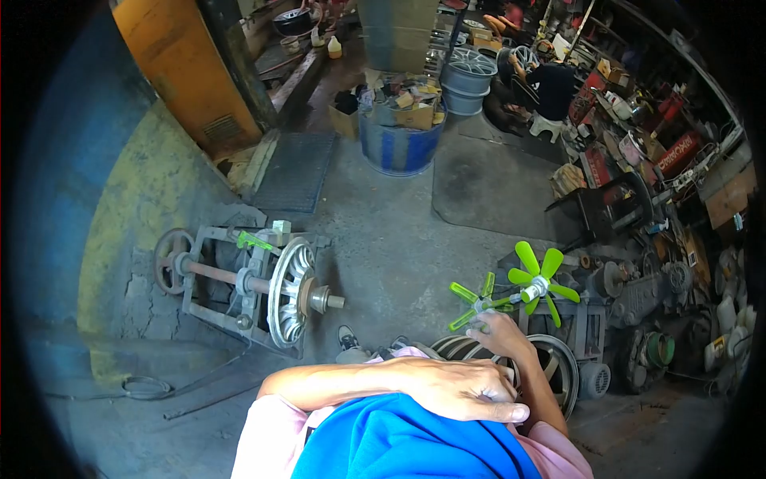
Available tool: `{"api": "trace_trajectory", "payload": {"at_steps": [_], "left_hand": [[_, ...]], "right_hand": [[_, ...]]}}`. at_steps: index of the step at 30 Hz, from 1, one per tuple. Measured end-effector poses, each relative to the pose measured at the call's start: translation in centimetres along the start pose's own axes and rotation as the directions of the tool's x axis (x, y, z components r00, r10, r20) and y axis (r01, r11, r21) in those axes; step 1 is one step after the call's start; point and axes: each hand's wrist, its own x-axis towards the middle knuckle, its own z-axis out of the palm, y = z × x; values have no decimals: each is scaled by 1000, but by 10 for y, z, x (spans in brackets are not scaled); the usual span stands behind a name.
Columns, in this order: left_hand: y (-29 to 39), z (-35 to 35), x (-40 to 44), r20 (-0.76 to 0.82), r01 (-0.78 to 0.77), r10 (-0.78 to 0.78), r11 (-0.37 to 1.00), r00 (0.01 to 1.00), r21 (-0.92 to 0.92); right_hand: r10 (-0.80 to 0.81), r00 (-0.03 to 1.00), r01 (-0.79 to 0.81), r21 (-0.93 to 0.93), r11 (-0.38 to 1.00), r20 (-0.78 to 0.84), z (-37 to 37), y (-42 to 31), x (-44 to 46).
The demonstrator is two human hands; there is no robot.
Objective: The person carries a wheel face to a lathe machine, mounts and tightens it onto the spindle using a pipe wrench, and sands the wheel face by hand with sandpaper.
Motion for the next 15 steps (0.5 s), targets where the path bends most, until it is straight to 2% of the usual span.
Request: {"api": "trace_trajectory", "payload": {"at_steps": [10,15], "left_hand": [[-10,1,-3,-58,7,-7,1000,998,-3],[3,1,6,-9,33,-33,999,999,22]], "right_hand": [[-27,1000,27,-4,1000,-5,0,2,3],[-32,999,31,-18,999,-18,1,8,0]]}}
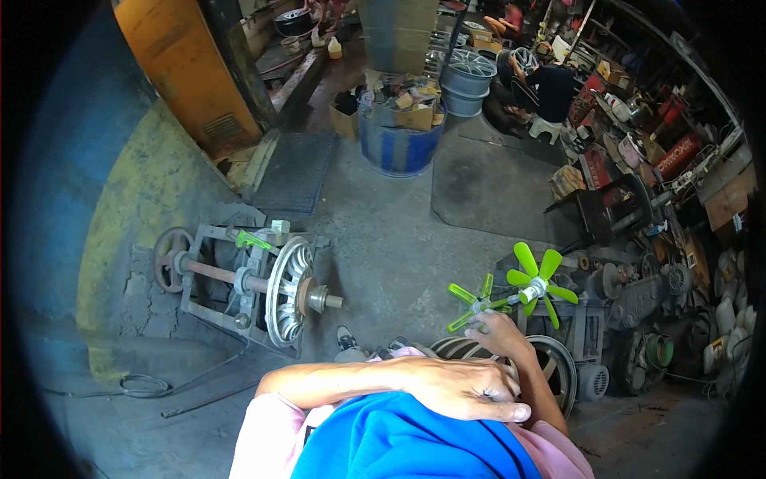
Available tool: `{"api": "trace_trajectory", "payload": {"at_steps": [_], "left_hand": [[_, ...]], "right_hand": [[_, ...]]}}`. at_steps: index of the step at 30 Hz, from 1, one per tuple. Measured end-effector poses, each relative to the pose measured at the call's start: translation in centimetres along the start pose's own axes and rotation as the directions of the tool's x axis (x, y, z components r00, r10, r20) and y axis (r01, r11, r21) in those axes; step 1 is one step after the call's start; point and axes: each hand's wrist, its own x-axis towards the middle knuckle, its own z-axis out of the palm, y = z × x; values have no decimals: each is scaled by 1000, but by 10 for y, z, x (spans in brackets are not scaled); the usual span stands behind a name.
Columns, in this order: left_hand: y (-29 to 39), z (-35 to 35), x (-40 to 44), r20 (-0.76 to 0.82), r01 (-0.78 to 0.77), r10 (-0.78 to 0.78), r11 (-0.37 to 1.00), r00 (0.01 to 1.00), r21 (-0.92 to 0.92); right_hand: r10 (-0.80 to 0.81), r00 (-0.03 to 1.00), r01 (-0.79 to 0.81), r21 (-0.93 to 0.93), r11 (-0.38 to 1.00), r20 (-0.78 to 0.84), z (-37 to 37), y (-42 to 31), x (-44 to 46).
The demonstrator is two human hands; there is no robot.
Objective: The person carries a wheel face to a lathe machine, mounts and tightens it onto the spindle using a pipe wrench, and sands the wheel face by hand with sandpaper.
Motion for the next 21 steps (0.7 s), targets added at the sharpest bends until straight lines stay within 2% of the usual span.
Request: {"api": "trace_trajectory", "payload": {"at_steps": [3,5,7,11,21], "left_hand": [[5,1,6,44,-14,13,1000,999,13],[8,4,11,70,-31,29,999,997,29],[12,10,15,50,-107,108,994,993,-36],[12,13,17,96,-73,71,997,993,13],[15,10,3,23,-80,79,996,997,48]], "right_hand": [[-33,999,33,-5,999,-1,1,4,0],[34,999,-35,30,999,33,1,4,0],[43,998,-44,24,999,39,1,1,0],[69,996,-70,19,997,58,-1,-2,-1],[43,998,-44,29,999,38,3,4,0]]}}
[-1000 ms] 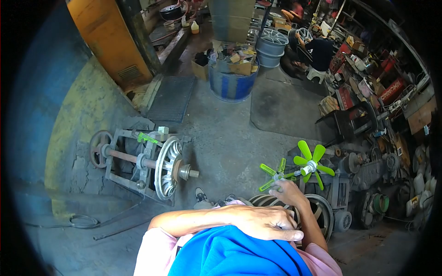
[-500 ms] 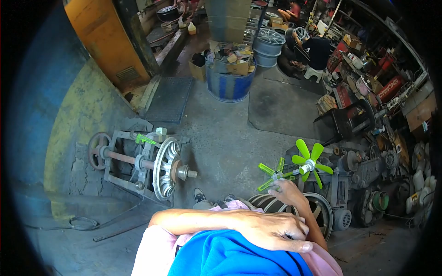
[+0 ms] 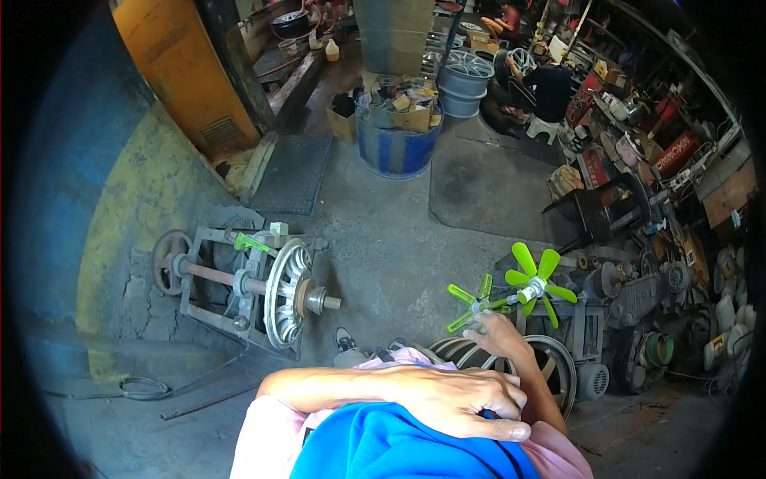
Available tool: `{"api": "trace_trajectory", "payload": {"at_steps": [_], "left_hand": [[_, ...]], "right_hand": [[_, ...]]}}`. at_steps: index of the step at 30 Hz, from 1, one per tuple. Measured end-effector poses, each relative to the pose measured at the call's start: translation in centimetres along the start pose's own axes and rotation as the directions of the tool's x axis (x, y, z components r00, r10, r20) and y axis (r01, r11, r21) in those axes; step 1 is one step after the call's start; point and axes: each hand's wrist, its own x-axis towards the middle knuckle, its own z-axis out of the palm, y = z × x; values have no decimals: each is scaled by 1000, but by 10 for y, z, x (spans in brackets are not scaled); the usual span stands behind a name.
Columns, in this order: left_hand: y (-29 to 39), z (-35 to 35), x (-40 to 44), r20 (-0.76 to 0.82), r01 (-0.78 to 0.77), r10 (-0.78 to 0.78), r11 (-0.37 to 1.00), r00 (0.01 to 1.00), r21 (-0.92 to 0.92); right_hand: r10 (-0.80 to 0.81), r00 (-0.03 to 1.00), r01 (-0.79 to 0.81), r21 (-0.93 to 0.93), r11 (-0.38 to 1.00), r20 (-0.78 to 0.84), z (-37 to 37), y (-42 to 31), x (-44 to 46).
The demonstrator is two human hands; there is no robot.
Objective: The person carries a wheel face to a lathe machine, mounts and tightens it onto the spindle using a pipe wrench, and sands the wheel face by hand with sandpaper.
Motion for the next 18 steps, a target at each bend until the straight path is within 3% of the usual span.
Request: {"api": "trace_trajectory", "payload": {"at_steps": [9,18], "left_hand": [[-2,-3,-13,-78,-37,39,999,996,29],[-3,4,-5,-63,33,-29,998,998,58]], "right_hand": [[8,1000,-8,-4,1000,9,-2,-7,1],[0,1000,1,-38,999,16,1,-6,2]]}}
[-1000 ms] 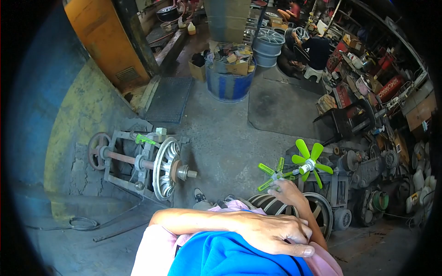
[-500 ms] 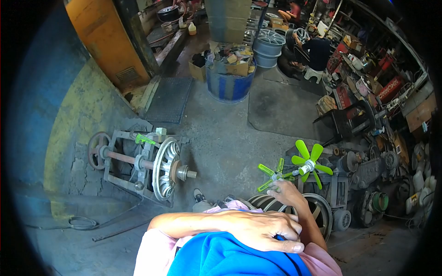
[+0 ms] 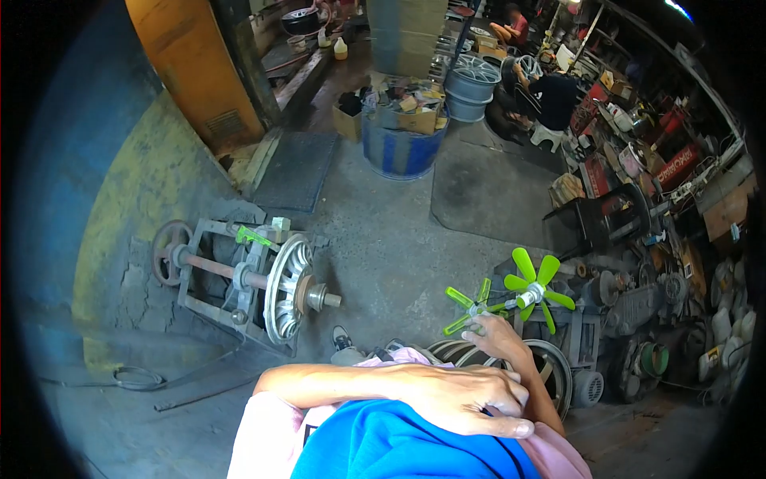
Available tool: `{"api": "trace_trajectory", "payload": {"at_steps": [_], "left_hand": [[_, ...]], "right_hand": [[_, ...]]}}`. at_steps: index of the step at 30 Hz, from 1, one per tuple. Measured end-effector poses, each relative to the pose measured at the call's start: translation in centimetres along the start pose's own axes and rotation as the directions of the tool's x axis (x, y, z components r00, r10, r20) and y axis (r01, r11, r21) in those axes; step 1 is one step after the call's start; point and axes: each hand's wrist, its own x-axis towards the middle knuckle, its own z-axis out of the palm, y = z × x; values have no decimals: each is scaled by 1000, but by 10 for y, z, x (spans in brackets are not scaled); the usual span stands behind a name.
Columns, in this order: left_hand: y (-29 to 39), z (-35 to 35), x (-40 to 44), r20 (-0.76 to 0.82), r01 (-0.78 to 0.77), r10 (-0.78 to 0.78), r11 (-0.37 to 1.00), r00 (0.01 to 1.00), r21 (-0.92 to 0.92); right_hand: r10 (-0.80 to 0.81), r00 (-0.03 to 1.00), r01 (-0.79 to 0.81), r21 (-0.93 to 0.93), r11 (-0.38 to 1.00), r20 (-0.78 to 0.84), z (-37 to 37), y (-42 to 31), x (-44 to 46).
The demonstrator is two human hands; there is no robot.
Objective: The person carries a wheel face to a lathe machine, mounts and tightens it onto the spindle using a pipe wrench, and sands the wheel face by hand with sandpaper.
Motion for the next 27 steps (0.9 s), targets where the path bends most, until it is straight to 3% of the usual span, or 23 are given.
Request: {"api": "trace_trajectory", "payload": {"at_steps": [4,7,12,27], "left_hand": [[-4,11,15,81,-61,67,995,994,-80],[-4,10,16,140,4,14,993,990,-122],[-4,8,8,95,-24,24,1000,995,-1],[0,-7,-9,5,56,-57,996,998,71]], "right_hand": [[-2,1000,2,14,1000,7,2,-3,0],[3,1000,-4,13,1000,7,1,-7,-4],[20,1000,-20,29,999,13,7,-2,-8],[-24,1000,24,-9,1000,17,2,-10,4]]}}
